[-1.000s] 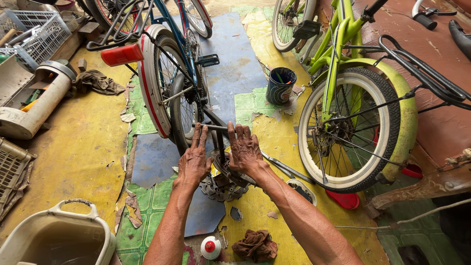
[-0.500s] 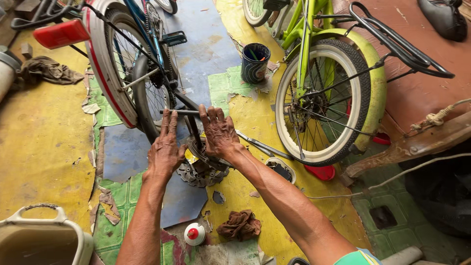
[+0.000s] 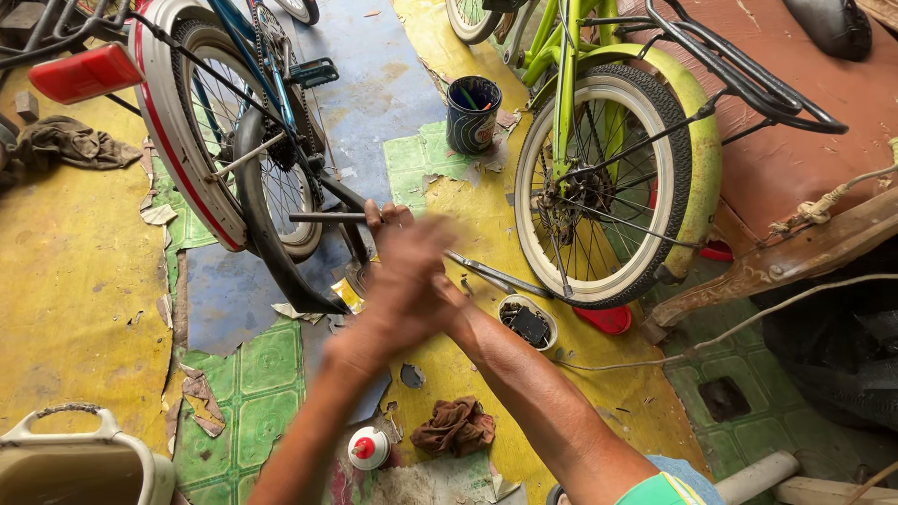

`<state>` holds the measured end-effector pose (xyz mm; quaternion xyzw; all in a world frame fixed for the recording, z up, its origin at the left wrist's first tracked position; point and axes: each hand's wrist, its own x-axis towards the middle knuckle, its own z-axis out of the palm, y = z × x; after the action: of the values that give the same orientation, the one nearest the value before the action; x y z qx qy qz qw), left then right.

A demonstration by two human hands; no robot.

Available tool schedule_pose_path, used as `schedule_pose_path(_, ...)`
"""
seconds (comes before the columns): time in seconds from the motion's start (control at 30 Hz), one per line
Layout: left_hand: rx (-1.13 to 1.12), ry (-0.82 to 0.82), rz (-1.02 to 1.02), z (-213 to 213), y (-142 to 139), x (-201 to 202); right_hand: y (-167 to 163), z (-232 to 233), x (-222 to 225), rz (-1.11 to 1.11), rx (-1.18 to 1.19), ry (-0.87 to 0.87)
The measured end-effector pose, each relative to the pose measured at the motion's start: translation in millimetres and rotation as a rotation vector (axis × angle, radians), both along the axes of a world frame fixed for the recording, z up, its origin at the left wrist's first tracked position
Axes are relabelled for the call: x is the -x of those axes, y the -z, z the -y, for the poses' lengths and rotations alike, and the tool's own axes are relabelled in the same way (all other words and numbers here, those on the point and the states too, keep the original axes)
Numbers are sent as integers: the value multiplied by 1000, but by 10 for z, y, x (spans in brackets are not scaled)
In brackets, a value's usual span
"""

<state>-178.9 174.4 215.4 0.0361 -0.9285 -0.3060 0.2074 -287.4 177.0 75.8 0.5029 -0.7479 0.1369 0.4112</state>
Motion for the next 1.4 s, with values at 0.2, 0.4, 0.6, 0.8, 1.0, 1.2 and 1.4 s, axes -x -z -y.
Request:
schedule_pose_path(0.2, 97, 687, -90, -1030, -323, -104, -182, 34, 152, 349, -374, -80)
schedule_pose_path(0.4, 60, 754, -103, -1183, -144, -102, -153, 36, 147, 354, -372, -87)
schedule_pose_path(0.6, 25, 800, -28, -1260, -69, -93, -154, 58, 152, 371, -407, -58)
schedule_pose_path(0.8, -149, 889, -115, -1321, -57, -62, -159, 45, 146, 400, -431, -60)
schedule_pose_path(1.0, -66, 852, 31, -1192, -108, -59, -165, 52, 143, 394, -439, -56)
schedule_pose_path(1.2, -62, 813, -1, -1023, -168, -119, -164, 52, 152, 393, -424, -64)
schedule_pose_path(1.4, -41, 825, -6, -1014, -208, -142, -164, 51, 152, 388, -420, -61)
